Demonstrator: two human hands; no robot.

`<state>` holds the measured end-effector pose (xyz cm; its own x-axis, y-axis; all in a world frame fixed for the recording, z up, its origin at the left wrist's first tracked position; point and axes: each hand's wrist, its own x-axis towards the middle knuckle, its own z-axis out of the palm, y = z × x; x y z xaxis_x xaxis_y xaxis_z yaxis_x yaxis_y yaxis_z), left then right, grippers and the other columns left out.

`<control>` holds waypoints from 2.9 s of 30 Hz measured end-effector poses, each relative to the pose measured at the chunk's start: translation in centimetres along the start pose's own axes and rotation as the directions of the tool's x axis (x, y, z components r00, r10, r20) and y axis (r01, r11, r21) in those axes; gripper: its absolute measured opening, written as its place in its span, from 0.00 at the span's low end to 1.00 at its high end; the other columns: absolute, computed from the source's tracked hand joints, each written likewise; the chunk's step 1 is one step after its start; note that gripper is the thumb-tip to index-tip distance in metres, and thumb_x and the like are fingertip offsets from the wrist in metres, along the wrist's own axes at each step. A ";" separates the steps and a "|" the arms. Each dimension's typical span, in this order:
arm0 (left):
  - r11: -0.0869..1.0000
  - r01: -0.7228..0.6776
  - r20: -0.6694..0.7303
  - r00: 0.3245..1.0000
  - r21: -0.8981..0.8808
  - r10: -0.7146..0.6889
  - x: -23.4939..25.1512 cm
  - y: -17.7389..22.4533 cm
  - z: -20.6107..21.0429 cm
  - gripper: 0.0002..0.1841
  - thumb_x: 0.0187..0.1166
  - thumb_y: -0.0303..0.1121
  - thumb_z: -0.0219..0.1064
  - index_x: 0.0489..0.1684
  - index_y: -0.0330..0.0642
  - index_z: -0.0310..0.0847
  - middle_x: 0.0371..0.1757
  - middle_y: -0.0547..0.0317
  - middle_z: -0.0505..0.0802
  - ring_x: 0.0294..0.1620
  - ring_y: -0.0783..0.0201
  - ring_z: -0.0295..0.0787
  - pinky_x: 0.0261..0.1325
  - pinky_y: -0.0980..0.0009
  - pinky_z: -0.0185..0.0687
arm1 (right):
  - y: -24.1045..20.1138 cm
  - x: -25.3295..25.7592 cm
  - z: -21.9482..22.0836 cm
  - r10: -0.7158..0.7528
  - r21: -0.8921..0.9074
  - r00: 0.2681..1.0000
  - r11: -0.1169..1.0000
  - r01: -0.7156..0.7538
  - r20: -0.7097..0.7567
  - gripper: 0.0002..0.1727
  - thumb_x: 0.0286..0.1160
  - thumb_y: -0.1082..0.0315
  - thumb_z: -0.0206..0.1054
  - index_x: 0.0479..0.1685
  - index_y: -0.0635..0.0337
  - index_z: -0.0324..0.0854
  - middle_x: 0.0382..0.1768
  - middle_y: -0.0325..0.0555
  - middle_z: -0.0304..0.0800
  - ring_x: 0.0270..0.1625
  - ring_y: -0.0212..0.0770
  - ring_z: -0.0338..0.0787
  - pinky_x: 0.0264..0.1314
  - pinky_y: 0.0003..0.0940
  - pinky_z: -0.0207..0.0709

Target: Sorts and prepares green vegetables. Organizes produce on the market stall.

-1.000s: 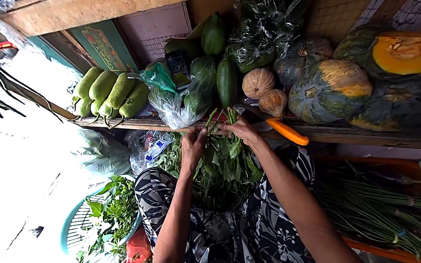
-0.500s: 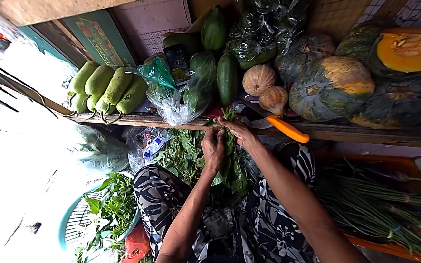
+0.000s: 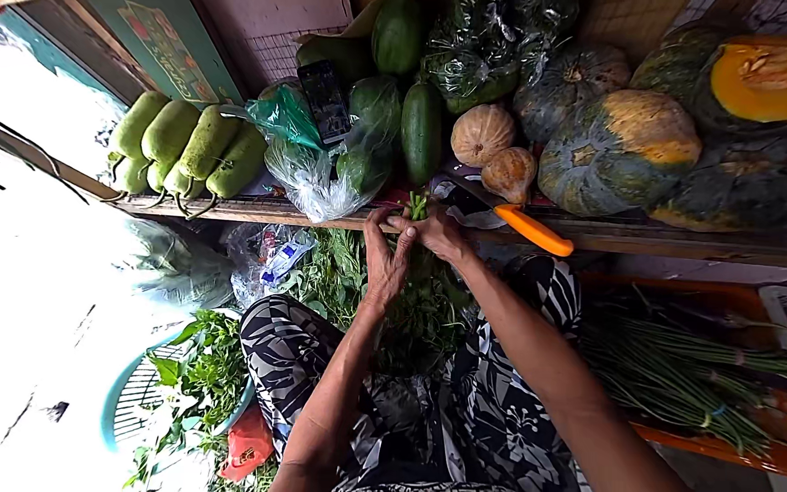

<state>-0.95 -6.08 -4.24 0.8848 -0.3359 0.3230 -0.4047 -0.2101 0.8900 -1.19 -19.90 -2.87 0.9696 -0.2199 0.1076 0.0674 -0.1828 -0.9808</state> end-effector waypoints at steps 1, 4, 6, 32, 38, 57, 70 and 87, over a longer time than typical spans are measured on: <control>0.999 -0.012 0.036 0.999 -0.031 0.013 0.5 0.4 -0.6 0.32 0.87 0.46 0.60 0.85 0.34 0.61 0.82 0.39 0.73 0.76 0.53 0.77 0.74 0.56 0.76 | -0.7 -0.6 0.0 -0.031 -0.084 0.999 0.996 0.033 0.031 0.09 0.68 0.72 0.75 0.38 0.69 0.84 0.31 0.45 0.84 0.36 0.31 0.81 0.46 0.32 0.76; 0.989 -0.007 0.121 0.992 -0.149 0.025 1.2 1.7 -2.0 0.22 0.90 0.37 0.59 0.81 0.45 0.72 0.71 0.56 0.86 0.58 0.70 0.87 0.59 0.70 0.83 | -0.9 -1.1 0.4 -0.100 -0.093 0.990 0.990 0.109 0.096 0.10 0.62 0.73 0.78 0.40 0.69 0.86 0.33 0.41 0.88 0.36 0.23 0.83 0.46 0.24 0.78; 0.979 -0.044 0.130 0.989 -0.200 0.071 1.3 1.9 -2.4 0.17 0.88 0.30 0.60 0.72 0.42 0.78 0.60 0.61 0.89 0.44 0.77 0.87 0.47 0.77 0.85 | -0.6 -1.3 0.4 -0.170 -0.071 0.979 0.981 0.178 0.113 0.12 0.59 0.73 0.79 0.39 0.69 0.86 0.32 0.40 0.88 0.36 0.21 0.83 0.45 0.21 0.77; 0.999 0.016 0.425 0.905 0.028 -0.026 3.2 2.4 -3.4 0.23 0.87 0.48 0.61 0.73 0.43 0.71 0.55 0.53 0.90 0.46 0.65 0.88 0.49 0.64 0.85 | -0.3 -1.0 0.3 -0.096 0.085 0.960 0.993 0.076 0.263 0.20 0.55 0.78 0.81 0.50 0.68 0.83 0.40 0.39 0.90 0.41 0.22 0.88 0.49 0.22 0.84; 0.989 -0.020 0.449 0.890 -0.147 0.085 6.9 3.7 -2.0 0.14 0.88 0.31 0.58 0.65 0.32 0.70 0.50 0.56 0.85 0.45 0.75 0.84 0.52 0.76 0.83 | -1.4 -1.1 -1.4 -0.065 0.402 0.932 0.911 -0.091 0.358 0.25 0.59 0.84 0.71 0.58 0.57 0.76 0.46 0.28 0.92 0.51 0.19 0.89 0.62 0.20 0.83; 0.910 0.115 0.552 0.822 -0.399 0.138 9.7 2.4 -2.8 0.13 0.87 0.24 0.49 0.65 0.38 0.70 0.47 0.62 0.90 0.45 0.71 0.90 0.49 0.73 0.88 | 0.6 0.3 -2.5 -0.073 0.522 0.897 0.833 -0.185 0.436 0.17 0.62 0.70 0.70 0.53 0.51 0.79 0.42 0.32 0.97 0.46 0.26 0.95 0.53 0.25 0.89; 0.922 0.251 0.430 0.896 -0.296 -0.106 11.1 1.1 0.0 0.23 0.88 0.29 0.55 0.81 0.37 0.60 0.55 0.50 0.88 0.52 0.65 0.89 0.57 0.68 0.86 | 0.4 0.8 -0.5 0.229 0.333 0.964 0.906 -0.262 0.136 0.13 0.73 0.72 0.69 0.56 0.62 0.81 0.44 0.42 0.90 0.47 0.30 0.89 0.56 0.30 0.84; 0.979 0.123 0.543 0.817 0.162 -0.192 6.1 1.1 -3.3 0.35 0.89 0.45 0.58 0.91 0.33 0.55 0.86 0.35 0.70 0.85 0.49 0.69 0.87 0.53 0.62 | 0.9 0.6 1.1 0.148 -0.144 0.952 0.971 -0.192 -0.269 0.35 0.73 0.64 0.74 0.78 0.71 0.70 0.65 0.70 0.84 0.69 0.62 0.83 0.72 0.61 0.73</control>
<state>4.79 -5.33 -0.27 0.6754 -0.7329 -0.0821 -0.3253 -0.3960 0.8587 -0.27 -19.12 -3.83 0.8693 -0.4943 0.0010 -0.1543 -0.2733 -0.9495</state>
